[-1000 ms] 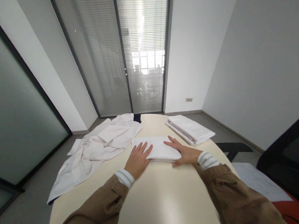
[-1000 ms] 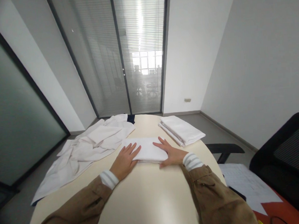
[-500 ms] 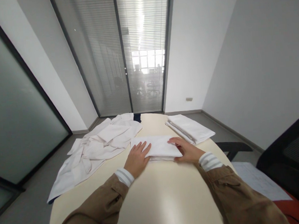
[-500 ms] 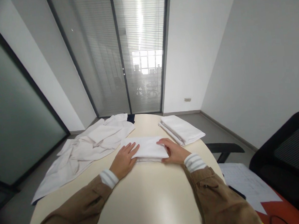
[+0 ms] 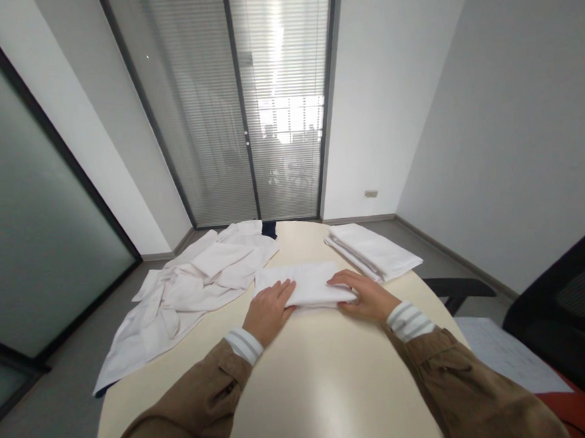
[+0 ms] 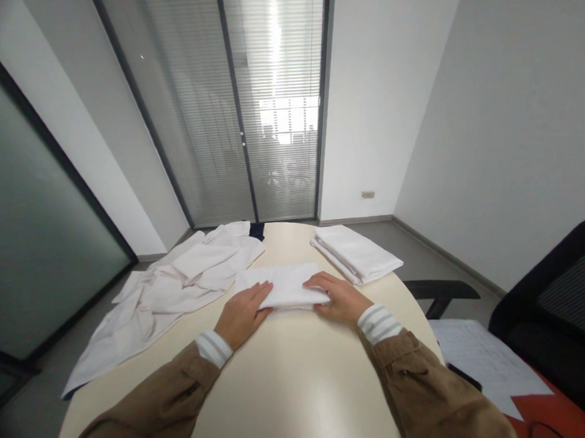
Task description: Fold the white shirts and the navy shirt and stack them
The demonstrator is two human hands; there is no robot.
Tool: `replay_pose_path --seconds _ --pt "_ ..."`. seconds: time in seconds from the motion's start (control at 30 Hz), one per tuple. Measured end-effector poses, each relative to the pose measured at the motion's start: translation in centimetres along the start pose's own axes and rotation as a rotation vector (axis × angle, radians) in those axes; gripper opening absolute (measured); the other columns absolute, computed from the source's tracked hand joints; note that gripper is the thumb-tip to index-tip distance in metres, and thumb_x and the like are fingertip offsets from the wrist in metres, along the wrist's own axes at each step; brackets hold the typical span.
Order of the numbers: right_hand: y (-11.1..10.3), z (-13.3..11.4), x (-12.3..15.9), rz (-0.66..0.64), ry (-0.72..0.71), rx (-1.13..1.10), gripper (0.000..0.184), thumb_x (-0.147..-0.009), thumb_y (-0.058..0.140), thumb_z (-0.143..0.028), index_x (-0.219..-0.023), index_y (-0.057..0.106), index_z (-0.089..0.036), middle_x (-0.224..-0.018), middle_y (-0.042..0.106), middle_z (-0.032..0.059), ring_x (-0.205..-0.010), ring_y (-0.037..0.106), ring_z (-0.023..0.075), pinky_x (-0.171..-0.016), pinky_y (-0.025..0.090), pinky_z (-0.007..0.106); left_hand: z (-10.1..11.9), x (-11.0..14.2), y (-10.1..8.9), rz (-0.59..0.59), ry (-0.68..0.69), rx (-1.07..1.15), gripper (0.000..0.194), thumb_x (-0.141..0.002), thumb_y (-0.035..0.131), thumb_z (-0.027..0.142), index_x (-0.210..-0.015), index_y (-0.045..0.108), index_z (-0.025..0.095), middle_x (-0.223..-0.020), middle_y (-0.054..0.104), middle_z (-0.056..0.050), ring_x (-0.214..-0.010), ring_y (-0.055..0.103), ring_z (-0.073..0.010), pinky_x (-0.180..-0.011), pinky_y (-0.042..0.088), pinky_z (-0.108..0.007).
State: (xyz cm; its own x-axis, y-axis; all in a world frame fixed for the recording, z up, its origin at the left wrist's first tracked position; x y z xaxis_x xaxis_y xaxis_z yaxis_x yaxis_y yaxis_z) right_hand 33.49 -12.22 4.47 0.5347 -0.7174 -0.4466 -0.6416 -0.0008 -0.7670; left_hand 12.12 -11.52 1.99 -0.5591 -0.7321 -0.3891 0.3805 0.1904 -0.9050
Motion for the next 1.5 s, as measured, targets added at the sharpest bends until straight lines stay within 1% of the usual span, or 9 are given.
replay_pose_path --seconds 0.13,0.27,0.4,0.6,0.9,1.0,1.17,1.3,1.5 --pt "0.8 0.0 0.2 -0.054 -0.045 0.117 0.056 -0.079 0.058 -0.012 -0.132 0.057 -0.028 -0.128 0.059 0.0105 -0.114 0.062 0.0244 -0.098 0.052 0.04 0.2 -0.1 -0.2 -0.023 0.006 -0.013 0.048 -0.094 0.061 0.03 -0.141 0.054 0.023 -0.142 0.057 -0.01 -0.13 0.054 -0.0328 -0.105 0.047 -0.049" --pt "0.7 0.1 0.3 -0.002 -0.074 0.243 0.049 -0.085 0.05 -0.009 -0.128 0.062 -0.029 -0.123 0.063 0.0098 -0.107 0.065 0.0235 -0.093 0.054 0.04 0.1 -0.1 -0.4 -0.001 -0.004 0.016 0.047 -0.093 0.062 0.025 -0.139 0.055 0.026 -0.14 0.059 -0.009 -0.13 0.055 -0.0308 -0.106 0.047 -0.048" --pt "0.8 0.2 0.3 -0.009 -0.066 0.318 0.049 -0.085 0.055 -0.015 -0.132 0.058 -0.028 -0.126 0.062 0.0107 -0.111 0.064 0.026 -0.093 0.053 0.041 -0.3 0.0 -0.3 0.008 -0.025 0.064 0.051 -0.089 0.06 0.012 -0.138 0.057 0.027 -0.139 0.06 -0.008 -0.13 0.055 -0.0289 -0.107 0.047 -0.047" --pt "1.5 -0.3 0.0 -0.039 -0.038 0.505 0.035 -0.087 0.06 -0.026 -0.122 0.06 -0.026 -0.118 0.065 0.0105 -0.096 0.067 0.0255 -0.081 0.053 0.036 -0.3 0.1 -0.2 -0.007 -0.022 0.033 0.055 -0.086 0.058 0.008 -0.139 0.056 0.024 -0.139 0.06 -0.009 -0.13 0.055 -0.0326 -0.104 0.048 -0.049" --pt "2.4 -0.5 -0.5 -0.076 -0.005 0.72 0.027 -0.082 0.054 -0.007 -0.105 0.059 -0.021 -0.106 0.065 0.0085 -0.082 0.063 0.0216 -0.068 0.043 0.031 0.5 0.1 -0.3 0.001 0.054 -0.006 0.055 -0.089 0.049 0.005 -0.139 0.055 0.025 -0.142 0.057 -0.01 -0.133 0.052 -0.0298 -0.106 0.046 -0.048" --pt "2.6 -0.7 -0.5 -0.12 -0.014 0.677 0.029 -0.077 0.055 -0.005 -0.101 0.058 -0.021 -0.101 0.063 0.007 -0.08 0.06 0.021 -0.073 0.042 0.033 1.2 0.2 -0.1 -0.038 0.127 -0.062 0.061 -0.087 0.049 0.002 -0.143 0.052 0.027 -0.149 0.049 -0.011 -0.139 0.045 -0.0293 -0.109 0.043 -0.047" --pt "1.8 -0.9 -0.1 -0.091 -0.039 0.463 0.034 -0.068 0.061 -0.014 -0.1 0.055 -0.021 -0.104 0.06 0.0087 -0.093 0.057 0.0252 -0.086 0.043 0.039 1.9 0.5 0.3 -0.087 0.192 -0.192 0.076 -0.084 0.045 -0.003 -0.151 0.038 0.033 -0.159 0.035 -0.008 -0.146 0.033 -0.0313 -0.113 0.036 -0.051" --pt "1.0 0.0 0.2 -0.032 -0.013 0.312 0.036 -0.069 0.061 -0.015 -0.104 0.054 -0.021 -0.115 0.059 0.0109 -0.102 0.057 0.0264 -0.089 0.046 0.039 1.8 0.4 0.5 -0.103 0.17 -0.233 0.075 -0.086 0.041 -0.003 -0.152 0.036 0.031 -0.158 0.036 -0.009 -0.145 0.033 -0.0318 -0.112 0.037 -0.05" --pt "0.4 1.7 0.5 0.069 0.124 0.154 0.055 -0.071 0.061 -0.014 -0.124 0.05 -0.023 -0.129 0.056 0.0119 -0.107 0.061 0.0256 -0.091 0.05 0.038 1.6 0.4 0.0 -0.065 0.123 -0.195 0.072 -0.086 0.043 -0.002 -0.152 0.038 0.026 -0.155 0.041 -0.011 -0.143 0.039 -0.0313 -0.111 0.04 -0.048"
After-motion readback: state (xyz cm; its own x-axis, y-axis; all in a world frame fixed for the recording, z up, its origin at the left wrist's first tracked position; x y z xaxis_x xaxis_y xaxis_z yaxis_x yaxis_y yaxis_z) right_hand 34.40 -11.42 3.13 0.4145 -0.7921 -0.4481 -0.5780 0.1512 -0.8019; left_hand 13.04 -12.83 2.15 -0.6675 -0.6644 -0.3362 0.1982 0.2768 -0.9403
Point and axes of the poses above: each hand's wrist, its own x-axis away from the middle knuckle, its own y-axis out of the palm, z = x × y, the point moved 8 cm from there along -x, towards the middle knuckle
